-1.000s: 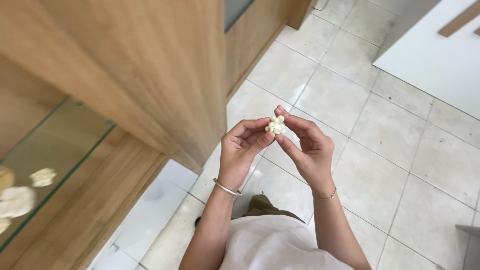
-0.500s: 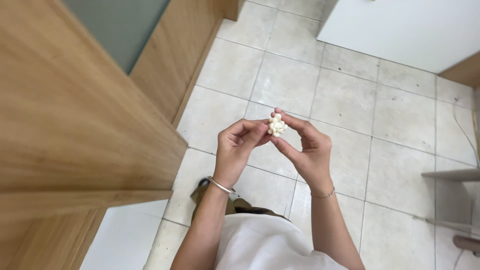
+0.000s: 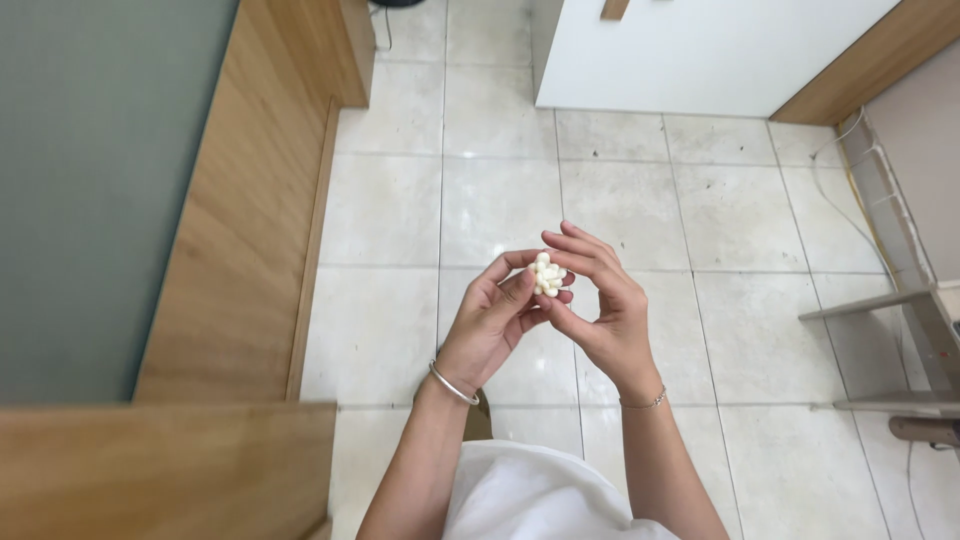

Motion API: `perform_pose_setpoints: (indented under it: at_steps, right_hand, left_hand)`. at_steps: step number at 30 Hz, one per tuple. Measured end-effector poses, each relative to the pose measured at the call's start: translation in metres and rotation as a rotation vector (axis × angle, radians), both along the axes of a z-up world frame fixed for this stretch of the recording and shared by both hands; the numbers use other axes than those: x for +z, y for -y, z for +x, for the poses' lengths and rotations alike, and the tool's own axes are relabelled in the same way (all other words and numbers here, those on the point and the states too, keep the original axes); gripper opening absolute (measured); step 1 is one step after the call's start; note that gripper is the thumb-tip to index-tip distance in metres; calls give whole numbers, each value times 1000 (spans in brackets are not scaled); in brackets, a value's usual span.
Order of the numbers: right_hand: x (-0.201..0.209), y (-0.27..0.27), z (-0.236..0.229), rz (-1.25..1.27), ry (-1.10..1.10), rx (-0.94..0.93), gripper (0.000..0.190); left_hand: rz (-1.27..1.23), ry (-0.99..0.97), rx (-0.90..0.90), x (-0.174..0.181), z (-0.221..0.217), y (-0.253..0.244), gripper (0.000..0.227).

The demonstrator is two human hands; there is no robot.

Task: Arrange decorative flower-shaped candles on a workbench after taking them from a display shelf.

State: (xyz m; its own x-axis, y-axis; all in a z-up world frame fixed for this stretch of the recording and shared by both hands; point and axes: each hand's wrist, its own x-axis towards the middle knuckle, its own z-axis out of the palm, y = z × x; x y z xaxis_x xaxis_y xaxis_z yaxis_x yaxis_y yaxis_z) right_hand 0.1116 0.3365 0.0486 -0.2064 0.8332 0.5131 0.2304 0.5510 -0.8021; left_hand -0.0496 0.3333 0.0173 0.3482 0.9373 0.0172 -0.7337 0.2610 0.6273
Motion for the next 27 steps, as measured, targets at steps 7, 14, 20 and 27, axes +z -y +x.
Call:
perform_pose_setpoints:
  at_steps: [7, 14, 20, 27]
  right_hand:
    - [17, -151, -30, 21, -2, -57, 51]
    - [0, -264, -39, -35, -60, -101, 38]
    - [-6, -384, -28, -56, -44, -37, 36]
    - [1, -556, 1, -25, 27, 57, 40]
  left_hand:
    - [-66, 77, -69, -2, -24, -164, 42]
    - [-129, 73, -78, -1, -36, -278, 37]
    - [-134, 81, -25, -15, -28, -389, 31]
    - [-118, 105, 79, -17, -4, -550, 25]
